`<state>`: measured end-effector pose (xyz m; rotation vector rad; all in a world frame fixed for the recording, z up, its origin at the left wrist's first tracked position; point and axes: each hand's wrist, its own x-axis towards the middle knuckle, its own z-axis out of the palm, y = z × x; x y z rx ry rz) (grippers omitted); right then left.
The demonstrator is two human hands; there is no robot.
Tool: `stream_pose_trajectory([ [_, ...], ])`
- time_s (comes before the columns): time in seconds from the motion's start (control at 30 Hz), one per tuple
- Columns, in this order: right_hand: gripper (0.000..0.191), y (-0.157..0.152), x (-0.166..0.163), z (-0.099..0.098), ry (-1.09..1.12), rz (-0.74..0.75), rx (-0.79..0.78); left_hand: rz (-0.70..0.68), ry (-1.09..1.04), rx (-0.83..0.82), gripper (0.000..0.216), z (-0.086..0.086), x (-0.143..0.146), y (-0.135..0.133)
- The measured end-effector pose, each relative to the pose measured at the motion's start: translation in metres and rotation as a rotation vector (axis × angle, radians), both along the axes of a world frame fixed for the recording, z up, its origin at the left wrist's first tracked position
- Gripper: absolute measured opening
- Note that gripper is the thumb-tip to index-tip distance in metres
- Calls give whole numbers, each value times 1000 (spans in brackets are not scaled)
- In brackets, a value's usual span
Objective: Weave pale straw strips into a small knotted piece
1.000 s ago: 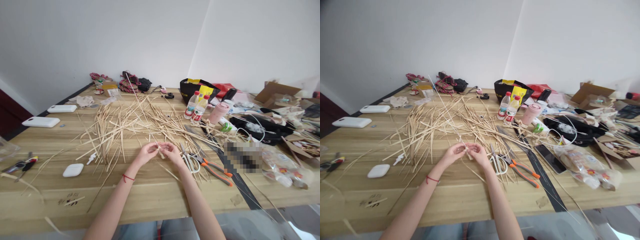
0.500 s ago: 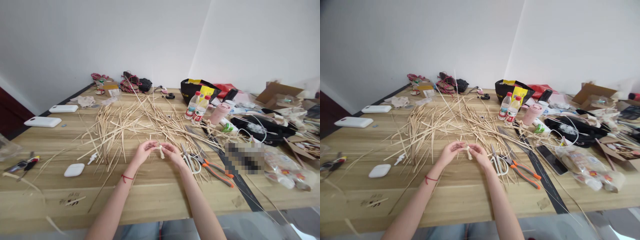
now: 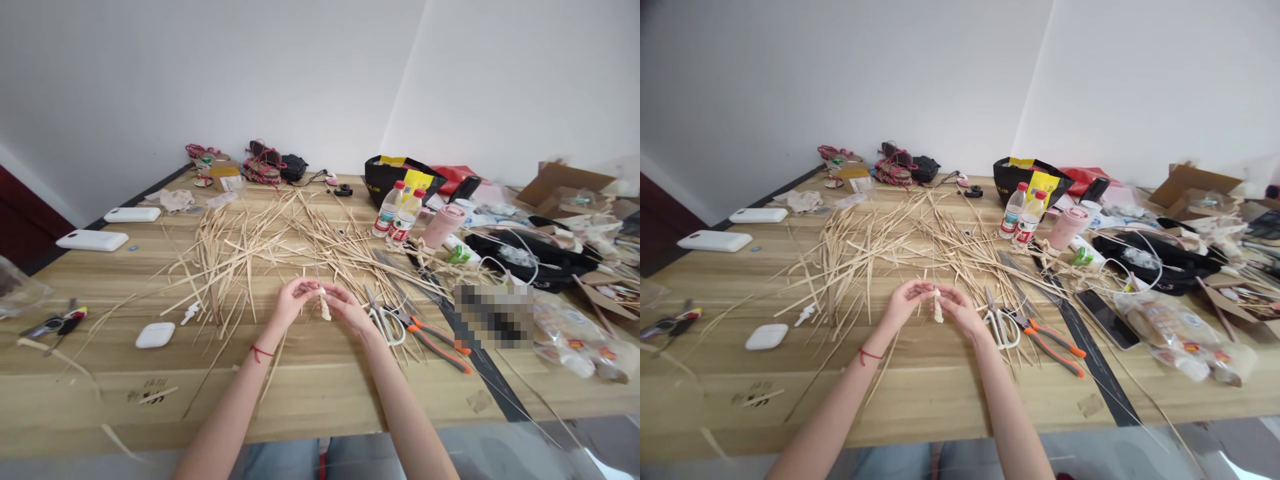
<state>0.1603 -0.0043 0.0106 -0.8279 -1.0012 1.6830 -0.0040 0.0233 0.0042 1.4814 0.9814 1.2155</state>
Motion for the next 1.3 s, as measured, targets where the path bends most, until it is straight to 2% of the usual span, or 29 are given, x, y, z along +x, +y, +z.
stream_pose_trajectory([
  [0.2, 36, -1, -1, -6, -32, -26, 94, -24, 26, -5, 24, -1, 1, -1],
  [0.33, 30, 1, -5, -9, -78, -41, 102, -29, 55, 44, 21, -1, 1, -2],
  [0.43, 25, 2, -10, -11, -150, -91, 76, -17, 104, 82, 19, -2, 1, -1],
  [0.57, 21, 2, -16, -13, -206, -241, 12, 5, 106, 56, 19, -5, 3, -1],
  [0.77, 14, 1, -15, -11, -60, -194, -53, 53, 68, 31, 13, -9, 5, 1],
  [0.97, 27, 0, -15, -5, -17, -187, -9, 62, 172, 165, 12, -2, 2, -2],
  [1.3, 35, 1, -17, -8, -91, -210, 45, 225, 511, 542, 17, 9, -3, -9],
])
